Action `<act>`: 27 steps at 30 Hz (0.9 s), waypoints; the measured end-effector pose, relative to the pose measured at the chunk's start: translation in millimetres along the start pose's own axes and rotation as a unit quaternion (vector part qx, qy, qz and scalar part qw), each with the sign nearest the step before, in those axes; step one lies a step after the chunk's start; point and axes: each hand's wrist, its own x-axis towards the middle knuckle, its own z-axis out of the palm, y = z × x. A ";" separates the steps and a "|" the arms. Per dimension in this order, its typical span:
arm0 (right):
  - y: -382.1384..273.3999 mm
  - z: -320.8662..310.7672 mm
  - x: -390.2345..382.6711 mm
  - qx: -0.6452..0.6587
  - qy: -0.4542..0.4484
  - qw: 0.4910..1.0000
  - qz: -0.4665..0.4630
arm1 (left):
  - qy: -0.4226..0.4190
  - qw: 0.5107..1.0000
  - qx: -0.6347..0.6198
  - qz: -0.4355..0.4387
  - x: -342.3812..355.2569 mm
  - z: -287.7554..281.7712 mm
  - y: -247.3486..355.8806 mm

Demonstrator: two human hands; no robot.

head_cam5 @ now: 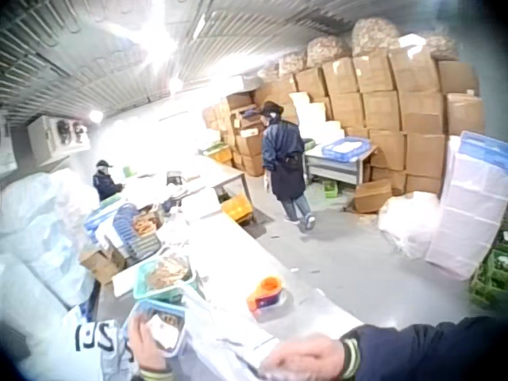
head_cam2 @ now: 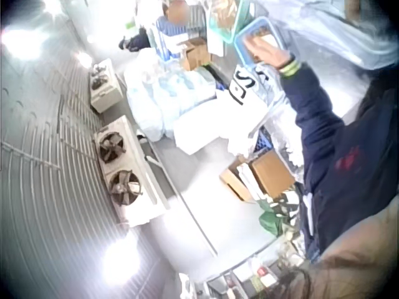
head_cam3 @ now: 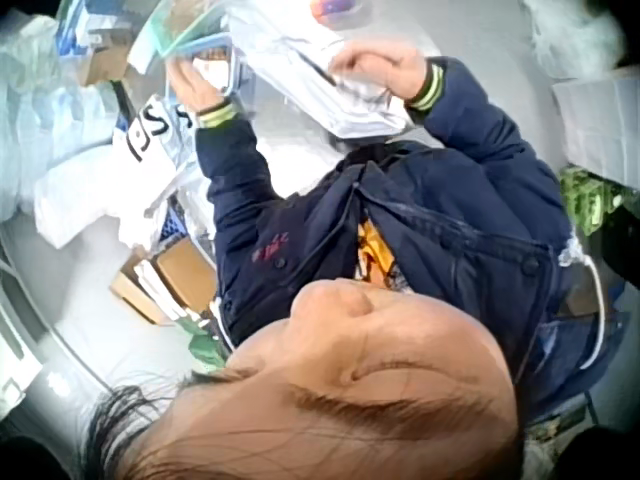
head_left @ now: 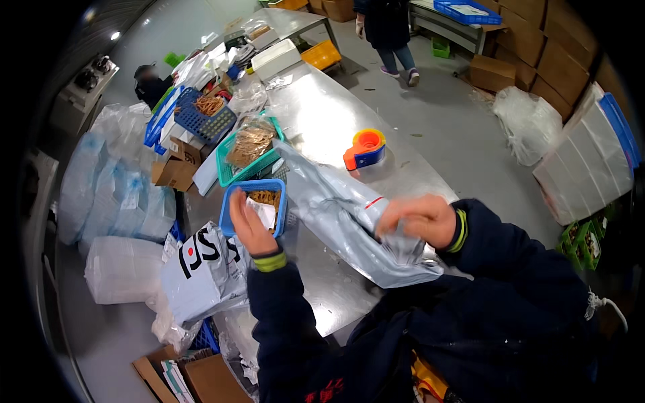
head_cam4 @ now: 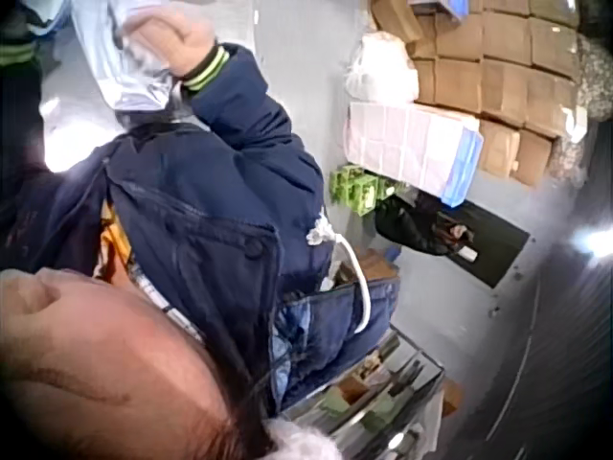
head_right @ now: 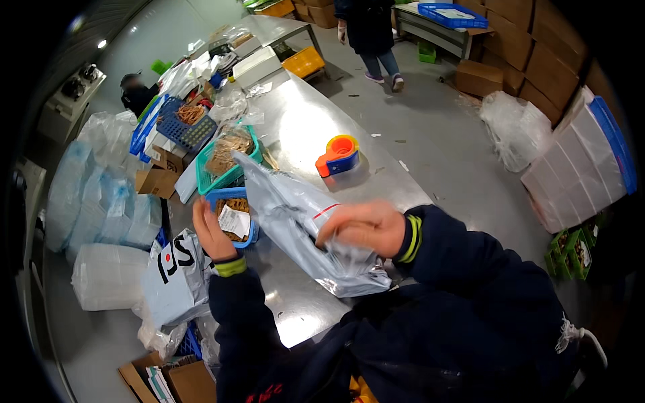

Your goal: The person places items into white shipping bags, seals them with a tape dispenser, and affixes shipping labels. They repeat this process for multiple packages, stacking the finished parcels on a nearby table.

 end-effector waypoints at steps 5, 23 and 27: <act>60.1 -41.5 15.1 -0.405 -0.003 0.895 -0.185 | -0.078 0.981 0.147 0.103 -119.4 23.4 18.5; -19.7 17.4 1.2 -0.297 -0.196 0.927 -0.118 | -0.291 0.877 0.360 0.128 -74.0 47.4 59.3; 31.6 13.8 23.0 -0.204 -0.074 0.961 -0.169 | -0.302 0.868 0.371 0.136 -73.3 58.1 62.4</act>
